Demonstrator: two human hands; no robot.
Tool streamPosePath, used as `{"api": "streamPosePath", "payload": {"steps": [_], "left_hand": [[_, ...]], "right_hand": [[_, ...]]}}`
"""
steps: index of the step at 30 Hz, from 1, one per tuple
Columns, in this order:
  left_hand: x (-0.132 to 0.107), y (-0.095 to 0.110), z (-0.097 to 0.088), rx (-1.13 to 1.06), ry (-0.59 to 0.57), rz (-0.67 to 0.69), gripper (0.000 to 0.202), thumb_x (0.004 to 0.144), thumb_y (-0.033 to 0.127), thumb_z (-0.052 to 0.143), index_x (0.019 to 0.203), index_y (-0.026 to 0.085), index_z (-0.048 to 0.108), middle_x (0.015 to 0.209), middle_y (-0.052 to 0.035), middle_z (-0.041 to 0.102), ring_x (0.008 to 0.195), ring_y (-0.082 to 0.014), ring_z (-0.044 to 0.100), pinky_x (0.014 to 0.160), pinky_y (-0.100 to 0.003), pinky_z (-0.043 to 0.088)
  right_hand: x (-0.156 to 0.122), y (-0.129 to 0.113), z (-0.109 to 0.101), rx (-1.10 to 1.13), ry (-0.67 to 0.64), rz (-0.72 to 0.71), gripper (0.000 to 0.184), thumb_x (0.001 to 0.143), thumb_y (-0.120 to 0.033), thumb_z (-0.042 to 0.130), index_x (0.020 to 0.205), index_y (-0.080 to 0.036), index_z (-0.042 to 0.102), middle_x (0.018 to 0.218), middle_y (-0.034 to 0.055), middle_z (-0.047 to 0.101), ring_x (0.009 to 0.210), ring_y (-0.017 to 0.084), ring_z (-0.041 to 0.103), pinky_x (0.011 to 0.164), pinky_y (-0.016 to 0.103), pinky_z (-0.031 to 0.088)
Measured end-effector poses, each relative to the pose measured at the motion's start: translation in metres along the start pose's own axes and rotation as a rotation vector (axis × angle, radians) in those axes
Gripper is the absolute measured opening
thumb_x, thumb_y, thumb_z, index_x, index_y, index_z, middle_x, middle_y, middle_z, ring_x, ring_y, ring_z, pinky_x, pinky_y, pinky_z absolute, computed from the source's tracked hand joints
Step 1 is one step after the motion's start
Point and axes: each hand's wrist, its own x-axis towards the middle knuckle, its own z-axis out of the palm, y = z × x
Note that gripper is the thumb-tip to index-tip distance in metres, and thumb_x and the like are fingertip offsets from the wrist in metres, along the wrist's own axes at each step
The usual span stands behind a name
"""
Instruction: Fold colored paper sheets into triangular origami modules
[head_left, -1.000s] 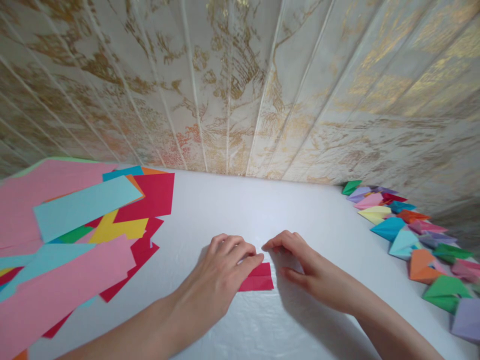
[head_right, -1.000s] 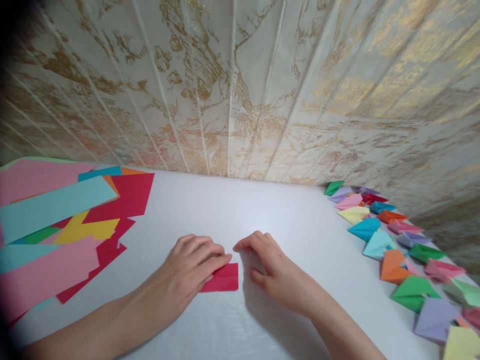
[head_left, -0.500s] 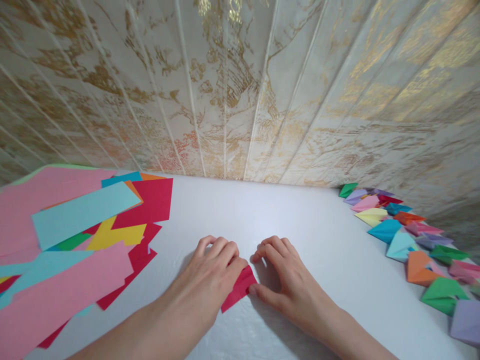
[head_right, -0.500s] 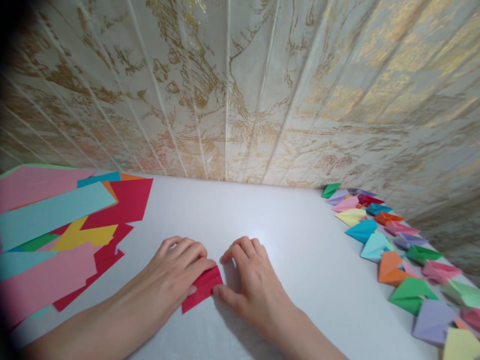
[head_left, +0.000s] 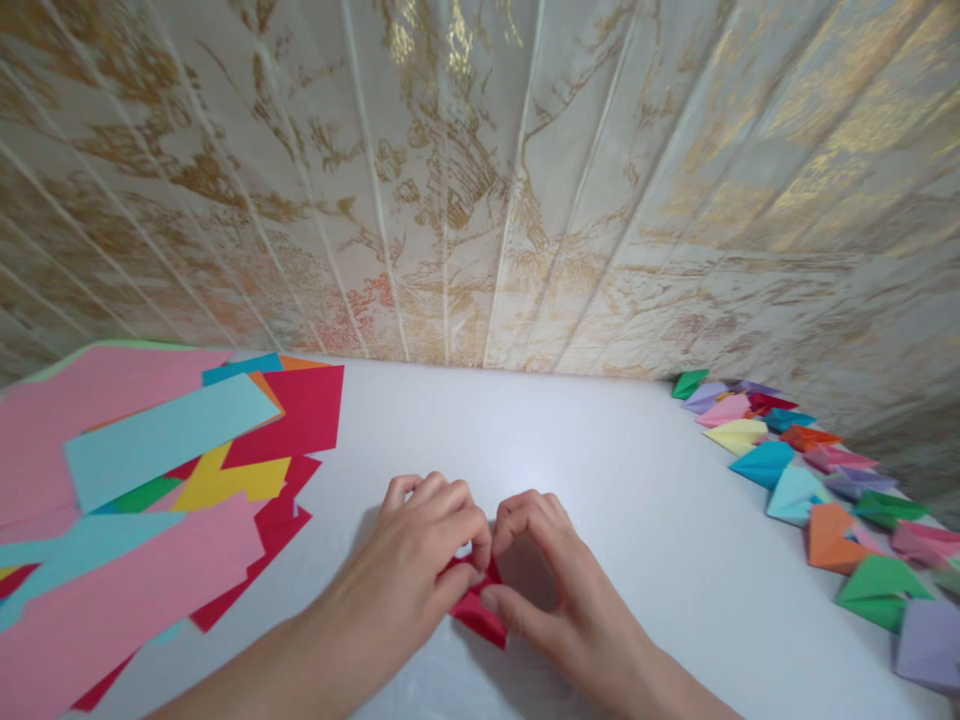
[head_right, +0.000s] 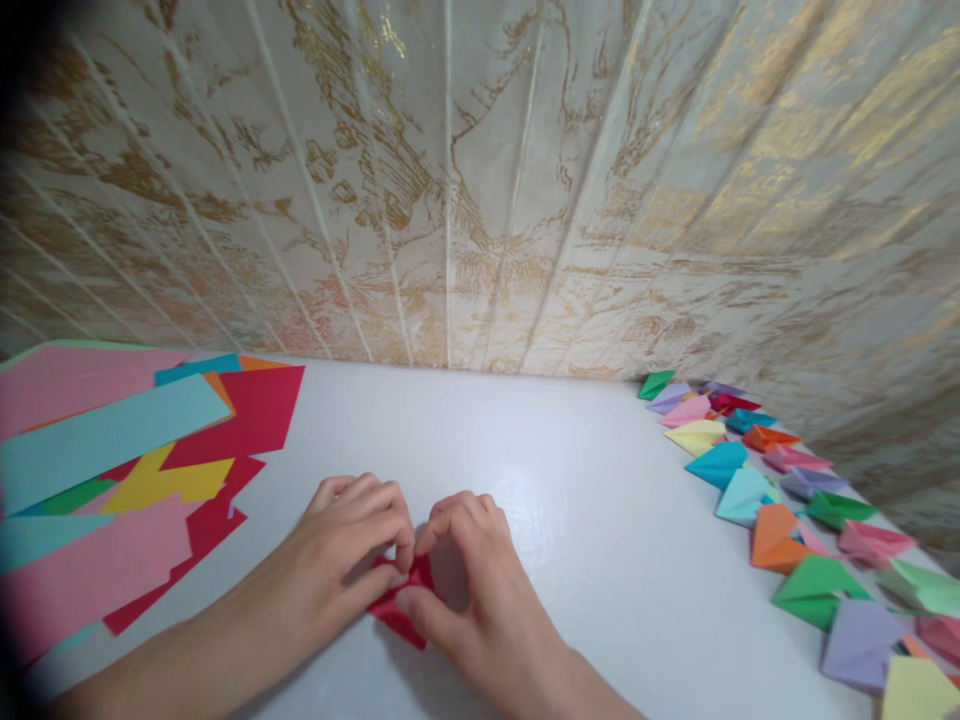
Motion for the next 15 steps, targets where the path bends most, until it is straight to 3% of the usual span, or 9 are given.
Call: {"api": "streamPosePath", "payload": {"steps": [2,4,8,11,15], "left_hand": [[0.000,0.003,-0.001,-0.056,0.091,0.007,0.024,0.083,0.002,0.055,0.089,0.025,0.055,0.091,0.0047,0.061,0.091,-0.0185,0.054,0.087,-0.037,0.030],[-0.001,0.005,0.000,-0.064,0.118,0.031,0.033,0.083,0.001,0.055,0.103,0.028,0.054,0.106,0.0037,0.063,0.102,-0.0195,0.053,0.091,-0.037,0.029],[-0.005,0.002,0.008,0.023,-0.036,0.170,0.048,0.077,-0.002,0.056,0.115,0.029,0.053,0.125,0.0031,0.063,0.115,-0.0223,0.050,0.098,-0.040,0.024],[-0.005,-0.003,0.013,0.107,-0.139,0.270,0.052,0.076,0.000,0.057,0.122,0.025,0.050,0.122,0.0008,0.066,0.111,-0.0233,0.052,0.099,-0.042,0.023],[-0.003,-0.009,0.015,0.217,-0.137,0.328,0.043,0.077,0.008,0.065,0.115,0.024,0.055,0.111,-0.0009,0.066,0.103,-0.0235,0.055,0.098,-0.042,0.025]], "right_hand": [[-0.001,0.001,-0.001,0.011,0.050,0.008,0.032,0.080,-0.007,0.063,0.103,-0.025,0.049,0.105,0.0018,0.054,0.100,0.022,0.049,0.090,0.039,0.042],[-0.001,0.004,-0.002,-0.057,0.072,0.031,0.038,0.077,-0.007,0.062,0.108,-0.024,0.047,0.108,0.0033,0.052,0.102,0.024,0.047,0.092,0.041,0.041],[-0.001,0.011,-0.007,-0.148,0.111,-0.006,0.034,0.083,-0.007,0.048,0.111,-0.024,0.046,0.110,0.0052,0.051,0.104,0.025,0.046,0.094,0.044,0.039],[-0.001,0.013,-0.009,-0.092,0.147,0.018,0.035,0.083,-0.008,0.043,0.114,-0.024,0.045,0.111,0.0053,0.051,0.105,0.023,0.047,0.094,0.042,0.041],[0.001,0.016,-0.006,-0.029,0.143,0.064,0.033,0.082,-0.010,0.044,0.112,-0.023,0.047,0.108,0.0055,0.053,0.104,0.023,0.050,0.094,0.041,0.043]]}}
